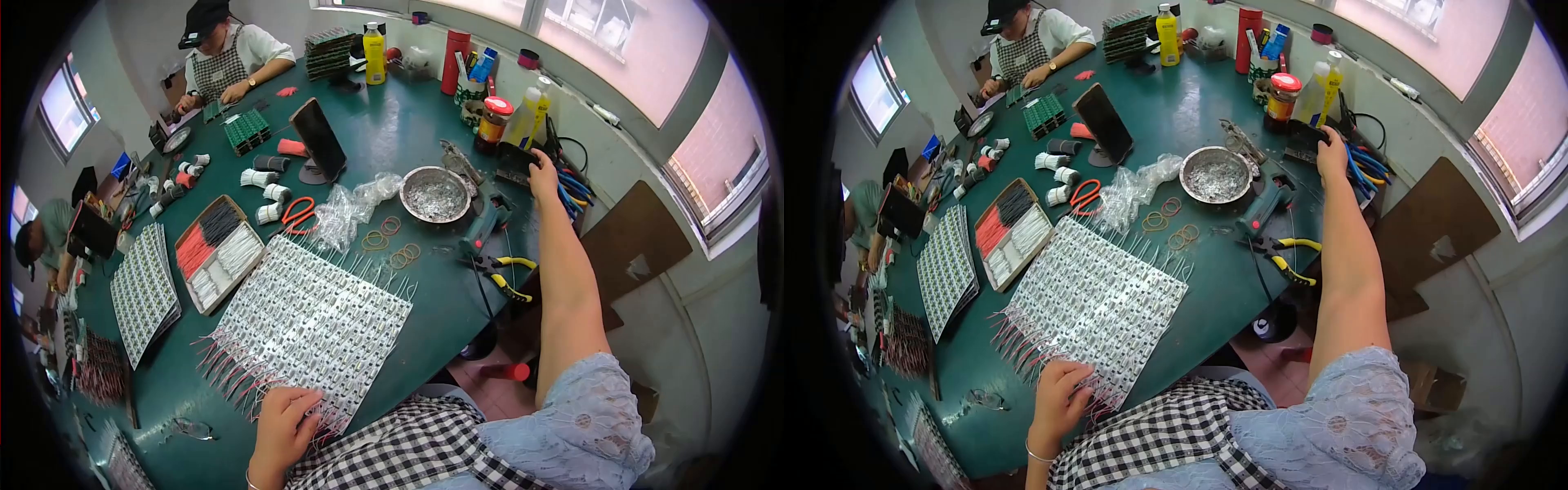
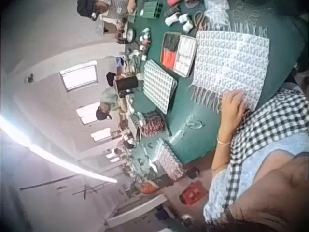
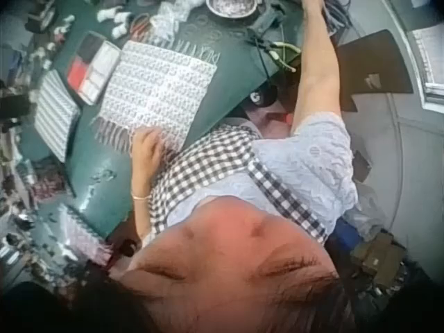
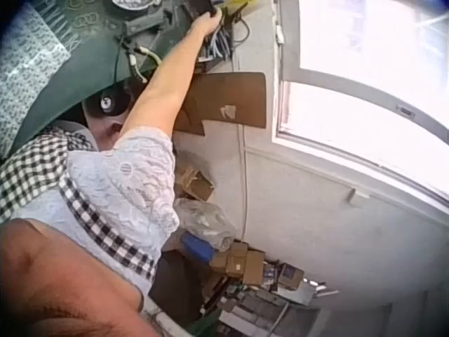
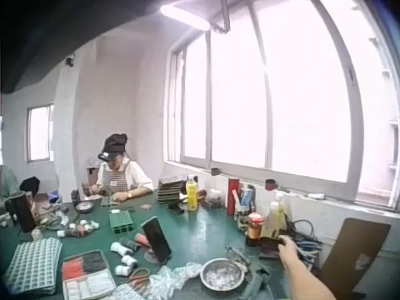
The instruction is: The person puts on eyeglasses, places tubes onto the wires of a circuit board sheet by hand, and shrinks the tubes using a heat gun.
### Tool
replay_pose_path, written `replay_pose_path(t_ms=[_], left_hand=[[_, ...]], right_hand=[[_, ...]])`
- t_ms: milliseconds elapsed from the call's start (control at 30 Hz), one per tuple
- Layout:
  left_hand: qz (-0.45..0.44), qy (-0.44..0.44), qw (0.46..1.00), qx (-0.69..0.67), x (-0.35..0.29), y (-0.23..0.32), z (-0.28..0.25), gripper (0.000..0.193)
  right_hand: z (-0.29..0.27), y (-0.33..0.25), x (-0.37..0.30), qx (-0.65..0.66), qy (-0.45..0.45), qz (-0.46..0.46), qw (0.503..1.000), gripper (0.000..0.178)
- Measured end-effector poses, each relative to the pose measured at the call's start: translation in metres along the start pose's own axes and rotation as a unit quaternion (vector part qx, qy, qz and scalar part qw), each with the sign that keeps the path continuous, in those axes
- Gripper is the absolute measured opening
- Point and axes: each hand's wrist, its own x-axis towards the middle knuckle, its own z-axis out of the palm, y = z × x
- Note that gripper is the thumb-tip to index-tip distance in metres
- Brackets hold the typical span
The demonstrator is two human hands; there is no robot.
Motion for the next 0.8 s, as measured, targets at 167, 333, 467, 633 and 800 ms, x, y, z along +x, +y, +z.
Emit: replay_pose_path(t_ms=[167,333,467,633,800], left_hand=[[-0.003,0.022,1.000,0.017,0.003,-0.005,0.001,0.033],[0.022,0.007,0.999,0.030,0.018,-0.005,0.001,0.033],[0.047,-0.017,0.998,0.030,0.024,0.000,0.003,0.031],[0.040,-0.009,0.999,0.037,0.013,0.000,0.006,0.031],[0.021,0.045,0.996,0.067,0.006,-0.010,-0.008,0.026]], right_hand=[[-0.014,-0.007,-0.013,-0.238,0.086,-0.203,0.946,0.037],[-0.023,0.009,-0.033,-0.196,0.060,-0.333,0.920,0.038],[-0.024,0.012,-0.050,-0.316,0.064,-0.413,0.852,0.038],[-0.016,0.018,-0.050,-0.369,0.077,-0.407,0.832,0.037],[-0.033,-0.035,-0.089,-0.332,0.104,-0.466,0.813,0.047]])
